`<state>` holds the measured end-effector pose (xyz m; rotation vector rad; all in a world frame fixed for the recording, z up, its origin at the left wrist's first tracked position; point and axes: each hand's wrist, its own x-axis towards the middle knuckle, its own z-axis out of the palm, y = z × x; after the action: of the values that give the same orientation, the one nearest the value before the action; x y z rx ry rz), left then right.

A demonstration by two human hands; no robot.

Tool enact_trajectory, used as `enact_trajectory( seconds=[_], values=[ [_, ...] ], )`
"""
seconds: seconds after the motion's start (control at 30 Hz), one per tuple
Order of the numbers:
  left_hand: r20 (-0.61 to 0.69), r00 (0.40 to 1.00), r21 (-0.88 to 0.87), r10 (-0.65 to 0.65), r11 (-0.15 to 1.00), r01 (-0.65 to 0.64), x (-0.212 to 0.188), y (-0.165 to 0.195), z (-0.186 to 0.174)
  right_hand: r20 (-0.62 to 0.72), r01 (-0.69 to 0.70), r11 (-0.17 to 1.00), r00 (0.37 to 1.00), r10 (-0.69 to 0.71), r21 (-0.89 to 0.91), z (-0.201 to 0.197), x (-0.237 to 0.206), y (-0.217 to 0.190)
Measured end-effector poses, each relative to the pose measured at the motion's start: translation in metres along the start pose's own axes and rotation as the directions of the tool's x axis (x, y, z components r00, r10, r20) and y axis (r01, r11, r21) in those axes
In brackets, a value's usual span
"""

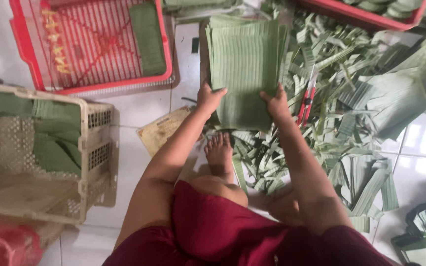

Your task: The person sits on the floor and uses a red utility knife to cut large green banana leaves into uniform rectangular pieces. They use a rectangular cardboard template to measure and align the leaves before cutting. The cut pieces are stacked in a red basket, while the trimmings are discarded on the floor.

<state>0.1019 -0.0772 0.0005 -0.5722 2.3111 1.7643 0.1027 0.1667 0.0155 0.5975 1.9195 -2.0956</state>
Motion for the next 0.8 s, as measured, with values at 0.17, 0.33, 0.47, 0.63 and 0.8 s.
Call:
enact_trajectory(
  seconds=[0.17, 0.33, 0.47, 0.63, 0.8],
  values=[
    [-0.004, 0.986, 0.064, 0.166, 0.984, -0.166, -0.001, 0.045, -0.004, -0.018, 0.310, 0.950, 0.951, -0.310, 0.040, 0.003, -0.008, -0.019],
    [0.180, 0.793, -0.594, 0.581, 0.707, -0.383, 0.008, 0.066, -0.028, 0.202, 0.239, 0.916, 0.928, -0.313, 0.322, -0.035, -0.015, -0.040],
    [0.394, 0.807, -0.515, 0.441, 0.832, -0.203, 0.028, 0.032, -0.009, 0.198, 0.230, 0.946, 0.962, -0.187, -0.226, -0.043, 0.007, -0.006],
    [0.237, 0.844, 0.228, 0.481, 0.817, -0.530, 0.061, 0.010, 0.008, -0.005, 0.302, 0.899, 0.947, -0.320, -0.317, -0.031, 0.036, 0.011],
    [0.370, 0.892, 0.022, 0.261, 0.957, -0.289, 0.048, 0.022, -0.017, 0.039, 0.190, 0.957, 0.982, -0.186, -0.220, -0.037, 0.022, -0.013]
  ],
)
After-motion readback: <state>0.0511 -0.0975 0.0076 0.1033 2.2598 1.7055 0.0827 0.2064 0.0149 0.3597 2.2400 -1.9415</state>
